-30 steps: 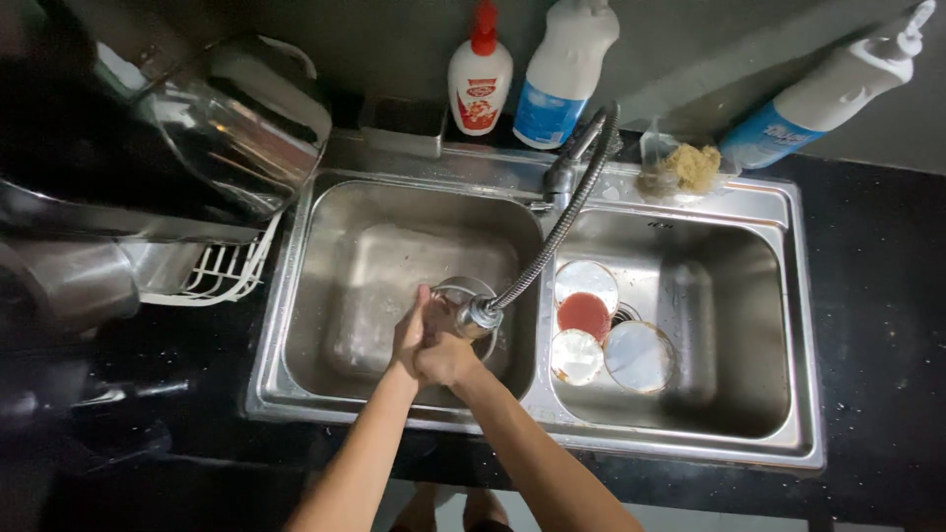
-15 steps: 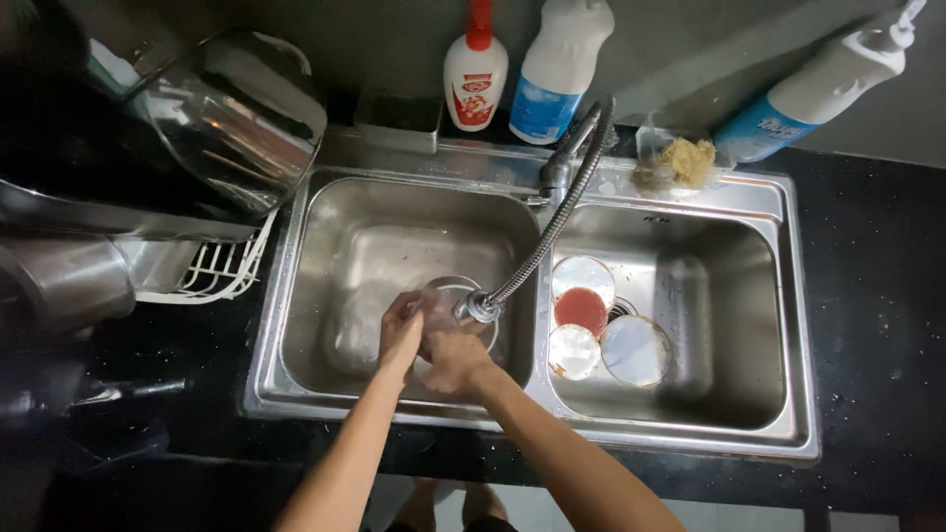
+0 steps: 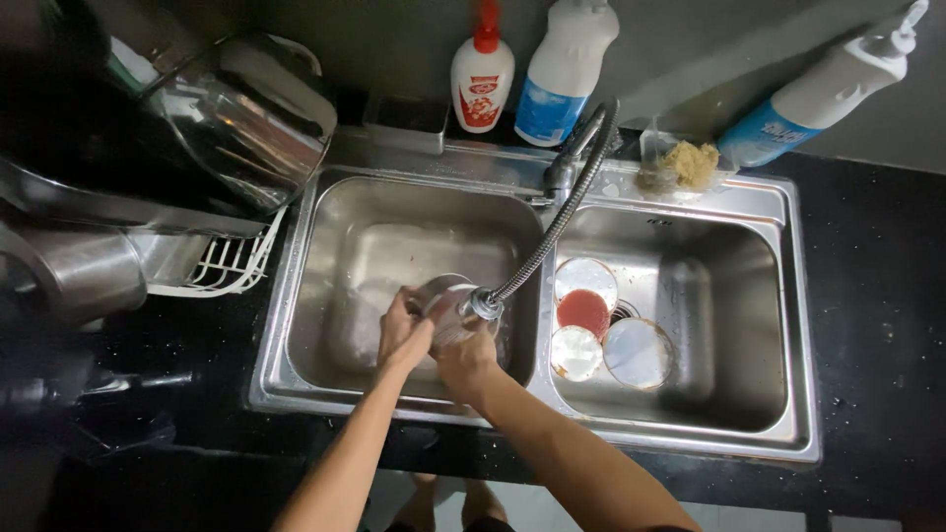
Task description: The recorder is washing metal containers and mugs in a kitchen sink using a sponge.
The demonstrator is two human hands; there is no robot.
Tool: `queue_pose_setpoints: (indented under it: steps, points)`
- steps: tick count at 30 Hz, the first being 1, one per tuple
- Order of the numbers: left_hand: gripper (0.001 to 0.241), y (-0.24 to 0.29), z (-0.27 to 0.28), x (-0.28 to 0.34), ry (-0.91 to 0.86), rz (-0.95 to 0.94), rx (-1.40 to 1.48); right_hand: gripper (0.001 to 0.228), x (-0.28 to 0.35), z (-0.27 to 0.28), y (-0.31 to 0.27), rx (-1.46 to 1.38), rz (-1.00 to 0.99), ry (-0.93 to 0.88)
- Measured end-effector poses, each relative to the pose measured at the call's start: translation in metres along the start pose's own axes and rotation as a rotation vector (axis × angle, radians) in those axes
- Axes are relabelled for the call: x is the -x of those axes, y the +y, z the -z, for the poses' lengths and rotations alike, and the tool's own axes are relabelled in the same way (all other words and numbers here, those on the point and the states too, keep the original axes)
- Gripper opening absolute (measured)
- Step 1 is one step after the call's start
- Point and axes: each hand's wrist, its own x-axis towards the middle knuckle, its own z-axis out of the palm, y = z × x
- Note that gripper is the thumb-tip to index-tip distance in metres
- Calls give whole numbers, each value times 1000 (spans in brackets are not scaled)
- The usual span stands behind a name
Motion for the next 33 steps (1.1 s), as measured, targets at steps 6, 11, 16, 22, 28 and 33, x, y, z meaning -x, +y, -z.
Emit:
queue_pose_setpoints:
  steps: [6,11,16,22,28,33]
  points:
    - [65,-34,-18,-1,10,182,84,43,8,7,7,-453,30,184]
    - [70,-70,-33,-2,-63,265,525,23,-42,-19,-16,-1832,53,769]
    - [74,-59,-25,-13,-53,269,328,17,-58,3,-18,-2817,-28,1065]
    - [81,-17,17,-2,44,367,286,26,-17,5,-25,-2671,113,858]
    - [96,-30,73,-22,77,506,432,32,10,-57,5,-1693,-261,513]
    - [113,-37,81,-31,-6,580,569,37,32,-57,21,-1873,-308,828]
